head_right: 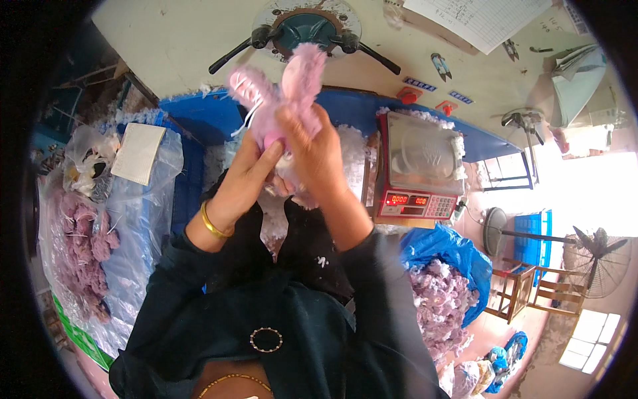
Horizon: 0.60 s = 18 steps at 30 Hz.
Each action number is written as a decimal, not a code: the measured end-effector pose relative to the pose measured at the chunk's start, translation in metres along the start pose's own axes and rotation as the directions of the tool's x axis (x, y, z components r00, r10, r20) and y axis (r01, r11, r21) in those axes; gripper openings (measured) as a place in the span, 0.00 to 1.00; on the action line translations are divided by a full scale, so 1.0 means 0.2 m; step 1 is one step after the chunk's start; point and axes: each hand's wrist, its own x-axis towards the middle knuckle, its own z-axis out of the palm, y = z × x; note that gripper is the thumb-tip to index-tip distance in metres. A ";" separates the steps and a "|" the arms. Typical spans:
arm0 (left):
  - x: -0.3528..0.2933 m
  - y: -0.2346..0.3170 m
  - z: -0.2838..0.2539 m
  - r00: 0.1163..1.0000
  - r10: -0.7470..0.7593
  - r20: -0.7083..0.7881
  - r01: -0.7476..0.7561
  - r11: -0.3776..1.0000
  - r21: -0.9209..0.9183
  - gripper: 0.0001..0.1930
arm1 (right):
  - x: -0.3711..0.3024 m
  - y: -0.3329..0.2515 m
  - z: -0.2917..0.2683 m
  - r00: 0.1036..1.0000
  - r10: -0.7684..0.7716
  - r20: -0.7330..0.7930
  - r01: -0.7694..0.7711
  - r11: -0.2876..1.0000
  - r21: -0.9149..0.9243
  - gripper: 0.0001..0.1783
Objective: The person repeatedly stuffs pink fluffy material into small pink plush toys using a manual stuffing machine. They place each toy on the machine's nozzle, push the material in, then remove and set the toy aside. The process is repeated for multiple toys throughout the clip.
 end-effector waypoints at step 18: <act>0.17 -0.14 -0.02 0.856 0.514 0.063 -0.475 0.731 0.491 0.27 | 0.08 0.04 -0.11 0.991 0.018 0.129 -0.019 1.000 0.009 0.20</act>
